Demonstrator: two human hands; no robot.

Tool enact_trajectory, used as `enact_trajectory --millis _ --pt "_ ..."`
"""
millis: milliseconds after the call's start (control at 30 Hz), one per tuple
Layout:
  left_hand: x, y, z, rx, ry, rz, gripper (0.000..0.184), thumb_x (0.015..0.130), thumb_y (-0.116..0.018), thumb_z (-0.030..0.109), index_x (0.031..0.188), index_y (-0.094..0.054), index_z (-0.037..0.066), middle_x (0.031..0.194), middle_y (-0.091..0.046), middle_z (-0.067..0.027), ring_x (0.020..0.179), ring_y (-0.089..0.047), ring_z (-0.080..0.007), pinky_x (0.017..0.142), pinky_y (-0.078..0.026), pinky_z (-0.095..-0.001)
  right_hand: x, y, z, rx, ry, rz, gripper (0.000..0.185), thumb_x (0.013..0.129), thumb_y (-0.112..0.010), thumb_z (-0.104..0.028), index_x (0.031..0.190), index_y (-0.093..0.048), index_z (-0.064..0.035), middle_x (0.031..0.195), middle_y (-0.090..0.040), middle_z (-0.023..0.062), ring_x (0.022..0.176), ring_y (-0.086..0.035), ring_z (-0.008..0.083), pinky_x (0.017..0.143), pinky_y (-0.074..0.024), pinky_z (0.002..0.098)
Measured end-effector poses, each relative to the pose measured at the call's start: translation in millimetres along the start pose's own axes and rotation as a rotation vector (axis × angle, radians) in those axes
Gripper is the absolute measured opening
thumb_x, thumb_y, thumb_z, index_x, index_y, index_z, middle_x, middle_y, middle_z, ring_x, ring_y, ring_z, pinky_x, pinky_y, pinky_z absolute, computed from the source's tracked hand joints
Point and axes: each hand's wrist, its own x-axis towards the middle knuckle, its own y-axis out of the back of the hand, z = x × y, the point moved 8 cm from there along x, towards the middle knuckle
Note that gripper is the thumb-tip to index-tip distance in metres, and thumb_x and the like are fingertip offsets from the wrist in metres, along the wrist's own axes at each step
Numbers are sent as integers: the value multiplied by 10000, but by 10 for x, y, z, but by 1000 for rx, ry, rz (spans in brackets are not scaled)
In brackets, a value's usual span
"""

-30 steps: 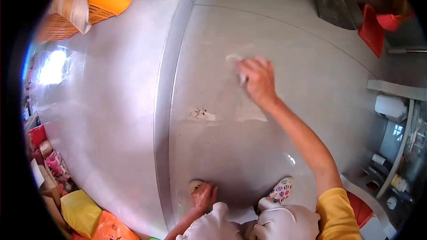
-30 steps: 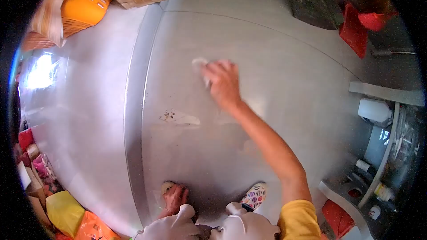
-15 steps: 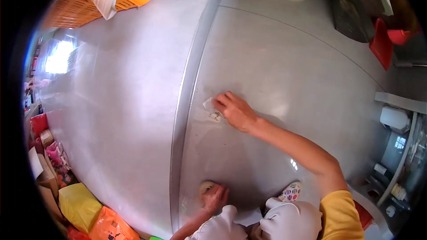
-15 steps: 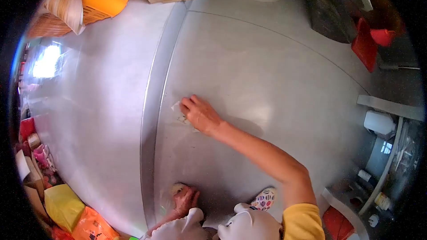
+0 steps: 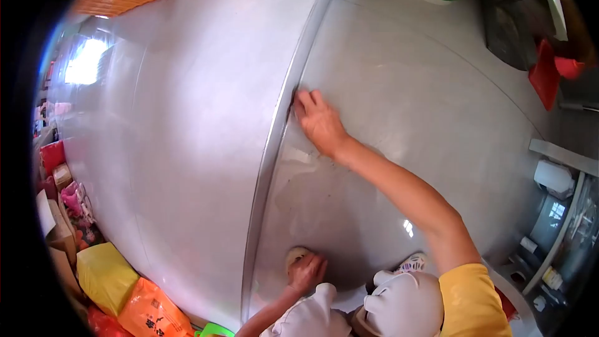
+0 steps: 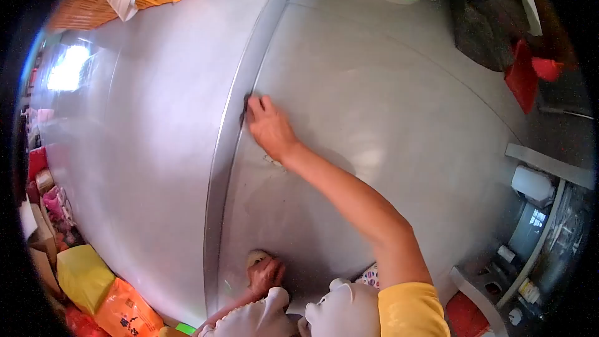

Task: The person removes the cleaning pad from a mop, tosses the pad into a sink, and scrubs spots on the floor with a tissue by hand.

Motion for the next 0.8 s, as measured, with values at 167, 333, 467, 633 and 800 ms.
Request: enact_trajectory --millis 167,333,467,633,800 --pt "55 52 63 -12 -4 23 91 765 -652 148 834 -611 106 743 -575 -60 617 -594 -249 515 -480 -342 -539 -155 -508 83 198 -138 165 753 -542 -35 909 -569 11 948 -476 70 916 -489 250 659 -531 360" --pt "22 55 51 -22 -31 67 88 768 -652 152 830 -610 107 737 -572 -55 616 -592 -246 510 -477 -340 -215 243 -149 335 135 82 215 648 -582 30 855 -589 -27 919 -541 114 862 -535 316 742 -496 412" --pt "4 9 20 45 -3 24 82 770 -653 156 829 -611 119 733 -571 -47 616 -593 -241 505 -475 -339 59 59 -34 20 0 -3 126 637 -581 0 760 -586 -26 888 -529 100 886 -539 265 693 -526 335" --pt "-9 26 22 -16 -24 63 81 771 -653 169 827 -611 127 735 -570 -42 612 -595 -237 493 -472 -342 -399 -80 -548 108 160 -83 78 667 -576 -60 735 -599 -29 888 -524 74 896 -536 244 652 -538 327" --pt "5 40 39 -2 -25 58 71 769 -653 165 813 -613 125 738 -572 -40 618 -597 -241 501 -475 -355 -853 -142 -950 212 293 -148 77 695 -573 -64 756 -608 -32 910 -532 56 906 -537 234 686 -532 313"
